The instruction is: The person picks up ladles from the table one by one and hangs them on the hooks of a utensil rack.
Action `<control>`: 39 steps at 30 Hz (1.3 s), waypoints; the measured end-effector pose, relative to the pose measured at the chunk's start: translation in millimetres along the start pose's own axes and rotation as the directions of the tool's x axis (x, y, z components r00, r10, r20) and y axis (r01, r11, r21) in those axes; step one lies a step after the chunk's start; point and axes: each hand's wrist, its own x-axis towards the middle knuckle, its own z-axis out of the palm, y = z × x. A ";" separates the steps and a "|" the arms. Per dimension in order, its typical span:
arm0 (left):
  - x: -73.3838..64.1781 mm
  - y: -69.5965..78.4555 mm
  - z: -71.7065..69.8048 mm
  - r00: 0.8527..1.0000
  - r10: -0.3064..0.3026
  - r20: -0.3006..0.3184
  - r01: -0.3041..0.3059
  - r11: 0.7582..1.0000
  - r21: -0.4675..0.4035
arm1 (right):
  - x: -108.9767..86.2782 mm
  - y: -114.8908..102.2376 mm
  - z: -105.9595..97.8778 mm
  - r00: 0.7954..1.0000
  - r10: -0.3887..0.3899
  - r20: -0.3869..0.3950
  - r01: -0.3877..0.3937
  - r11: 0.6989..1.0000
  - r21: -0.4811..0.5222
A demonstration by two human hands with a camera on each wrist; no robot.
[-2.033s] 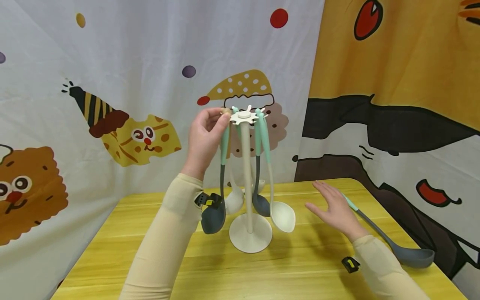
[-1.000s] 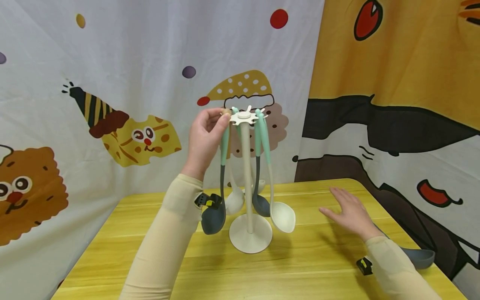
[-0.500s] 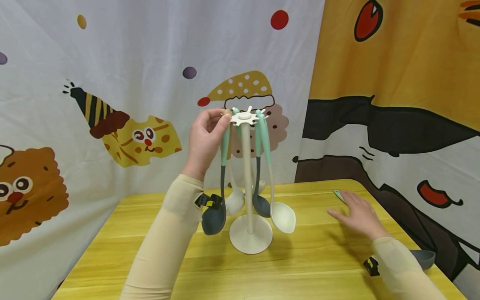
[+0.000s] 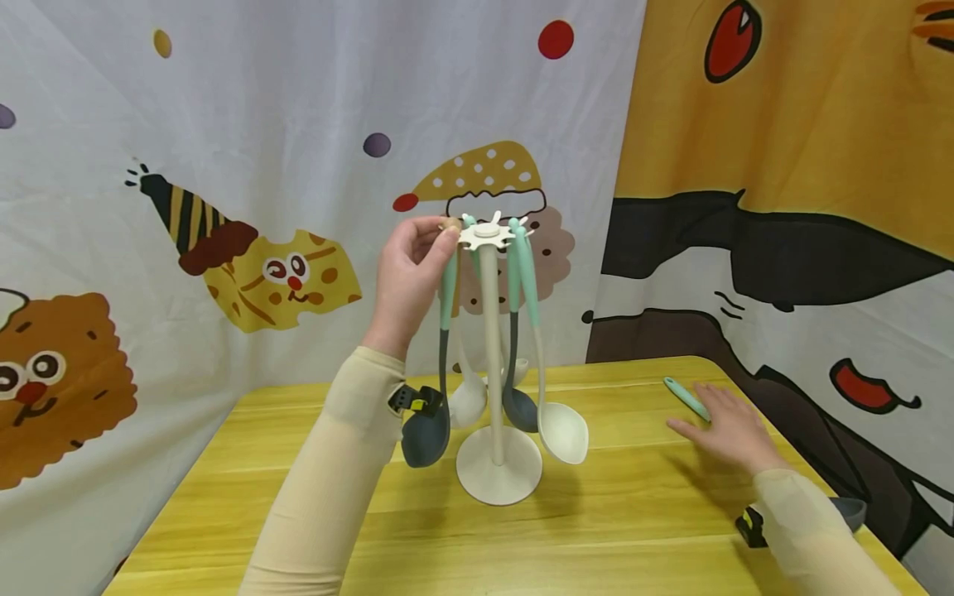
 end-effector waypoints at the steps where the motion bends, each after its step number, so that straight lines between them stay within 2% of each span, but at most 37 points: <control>1: 0.0 -0.1 0.0 1.000 0.001 0.000 -0.001 1.000 -0.001 | 0.1 1.9 0.1 1.000 0.001 0.001 -0.001 1.000 -0.002; 9: 0.5 -0.6 0.2 1.000 -0.003 0.000 0.003 1.000 -0.004 | 0.3 12.7 -0.7 1.000 0.020 0.003 -0.020 0.999 -0.037; 15: 0.0 -0.3 -0.2 1.000 -0.005 -0.003 0.005 1.000 0.005 | -0.6 17.4 -3.2 0.998 0.046 0.030 -0.045 0.998 -0.034; 25: 1.1 -2.0 -0.5 1.000 0.002 -0.005 -0.002 1.000 0.000 | -3.3 21.9 -3.8 0.997 0.067 0.032 -0.066 0.997 -0.029; 32: 1.4 -1.6 -0.3 1.000 -0.002 -0.007 0.002 1.000 0.003 | -3.5 27.0 -4.5 0.992 0.101 0.075 -0.098 0.995 -0.034; 39: 1.4 -0.6 0.1 1.000 -0.011 -0.005 0.011 1.000 0.012 | -3.5 30.1 -5.7 0.990 0.114 0.086 -0.109 0.992 -0.059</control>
